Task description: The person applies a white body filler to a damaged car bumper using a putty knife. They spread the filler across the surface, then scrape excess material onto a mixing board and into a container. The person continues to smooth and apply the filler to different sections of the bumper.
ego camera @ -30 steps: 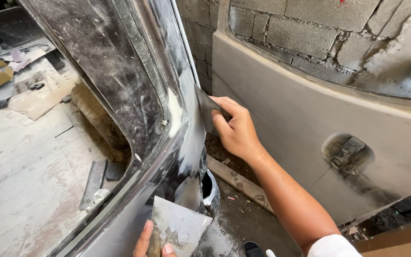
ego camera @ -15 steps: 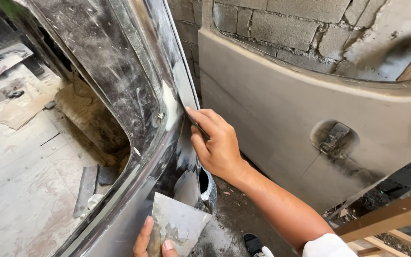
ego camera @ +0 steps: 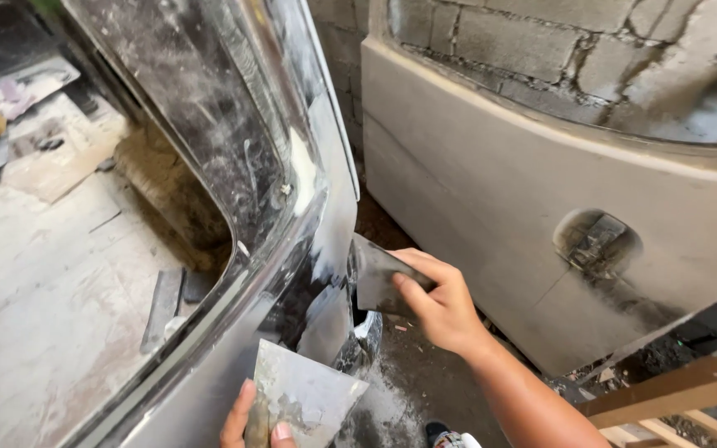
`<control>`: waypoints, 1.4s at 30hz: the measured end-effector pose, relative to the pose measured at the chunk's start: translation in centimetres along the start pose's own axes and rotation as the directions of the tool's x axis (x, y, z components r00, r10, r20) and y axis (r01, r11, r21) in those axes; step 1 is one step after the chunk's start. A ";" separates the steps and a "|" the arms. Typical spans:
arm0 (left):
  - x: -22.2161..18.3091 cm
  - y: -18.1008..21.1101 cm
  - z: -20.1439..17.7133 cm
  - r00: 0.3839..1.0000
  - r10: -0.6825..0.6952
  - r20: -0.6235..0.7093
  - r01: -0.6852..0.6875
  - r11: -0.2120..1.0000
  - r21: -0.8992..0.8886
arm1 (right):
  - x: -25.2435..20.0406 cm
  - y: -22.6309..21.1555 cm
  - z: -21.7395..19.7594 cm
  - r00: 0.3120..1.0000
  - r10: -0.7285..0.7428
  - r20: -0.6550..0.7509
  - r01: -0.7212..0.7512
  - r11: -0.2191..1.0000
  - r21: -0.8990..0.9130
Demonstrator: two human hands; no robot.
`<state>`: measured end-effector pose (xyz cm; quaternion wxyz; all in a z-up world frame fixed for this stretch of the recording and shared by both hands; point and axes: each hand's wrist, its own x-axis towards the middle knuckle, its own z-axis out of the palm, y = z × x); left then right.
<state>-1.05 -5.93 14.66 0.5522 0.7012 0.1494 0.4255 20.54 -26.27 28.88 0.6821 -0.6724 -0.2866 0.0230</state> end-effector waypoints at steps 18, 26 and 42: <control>-5.1 6.4 7.9 0.939 -0.254 -0.232 0.279 0.957 0.079 | 6.2 3.3 -3.0 0.978 -0.178 0.109 0.175 0.984 0.041; -6.2 6.2 6.7 0.934 -0.175 -0.311 0.235 0.957 0.168 | 7.9 1.8 -1.9 0.974 -0.219 0.057 0.222 0.974 -0.047; -2.9 -1.0 -4.7 1.000 0.001 -0.024 0.002 0.996 0.094 | 5.8 -1.0 4.5 0.963 -0.241 -0.125 0.209 0.952 -0.223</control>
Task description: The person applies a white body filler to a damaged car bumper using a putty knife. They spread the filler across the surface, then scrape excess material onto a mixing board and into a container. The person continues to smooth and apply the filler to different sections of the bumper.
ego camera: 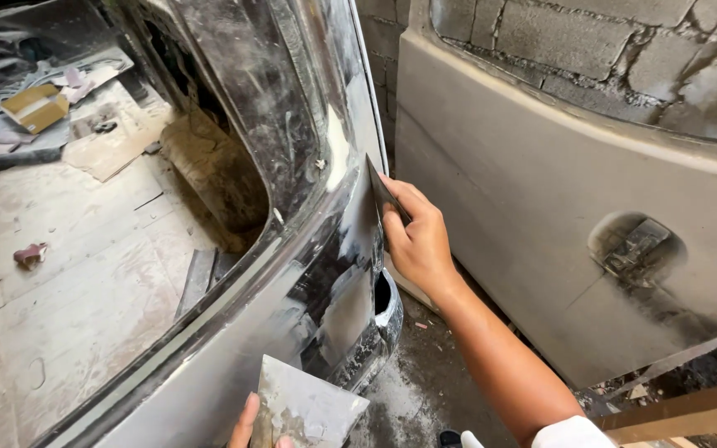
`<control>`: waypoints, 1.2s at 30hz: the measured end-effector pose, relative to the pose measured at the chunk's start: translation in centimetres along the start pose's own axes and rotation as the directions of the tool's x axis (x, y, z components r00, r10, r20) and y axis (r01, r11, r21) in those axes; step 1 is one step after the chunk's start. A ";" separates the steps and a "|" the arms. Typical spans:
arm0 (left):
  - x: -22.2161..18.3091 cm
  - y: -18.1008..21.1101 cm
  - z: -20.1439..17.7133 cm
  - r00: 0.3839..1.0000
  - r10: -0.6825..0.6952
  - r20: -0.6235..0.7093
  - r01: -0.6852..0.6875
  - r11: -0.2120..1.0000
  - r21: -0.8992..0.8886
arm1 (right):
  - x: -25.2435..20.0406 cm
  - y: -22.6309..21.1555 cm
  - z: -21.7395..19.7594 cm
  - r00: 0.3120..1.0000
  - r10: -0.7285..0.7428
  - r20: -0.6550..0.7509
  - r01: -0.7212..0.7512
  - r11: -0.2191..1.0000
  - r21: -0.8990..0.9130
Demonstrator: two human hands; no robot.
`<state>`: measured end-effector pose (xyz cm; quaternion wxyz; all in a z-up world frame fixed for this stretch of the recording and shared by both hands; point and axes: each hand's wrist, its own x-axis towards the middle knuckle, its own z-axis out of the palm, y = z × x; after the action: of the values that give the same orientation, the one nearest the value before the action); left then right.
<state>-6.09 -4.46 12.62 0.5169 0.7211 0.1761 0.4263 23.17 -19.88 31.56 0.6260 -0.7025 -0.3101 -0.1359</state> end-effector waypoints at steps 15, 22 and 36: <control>0.1 -2.0 -2.1 0.999 0.004 0.047 0.003 0.991 -0.136 | -8.8 -4.4 -0.2 0.967 -0.007 0.256 -0.038 0.984 0.172; -1.2 2.0 -1.0 0.995 -0.090 -0.033 0.087 0.992 -0.094 | -14.8 0.2 -2.7 0.908 0.179 0.378 -0.313 0.890 0.331; -2.1 8.4 5.5 0.979 -0.202 -0.027 0.198 0.973 -0.119 | -2.8 6.9 -3.3 0.996 -0.006 0.084 -0.003 0.993 0.114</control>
<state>-4.48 -12.58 18.69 0.5947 0.6600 0.2328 0.3957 25.83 -23.97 25.09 0.6514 -0.6704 -0.3441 -0.0886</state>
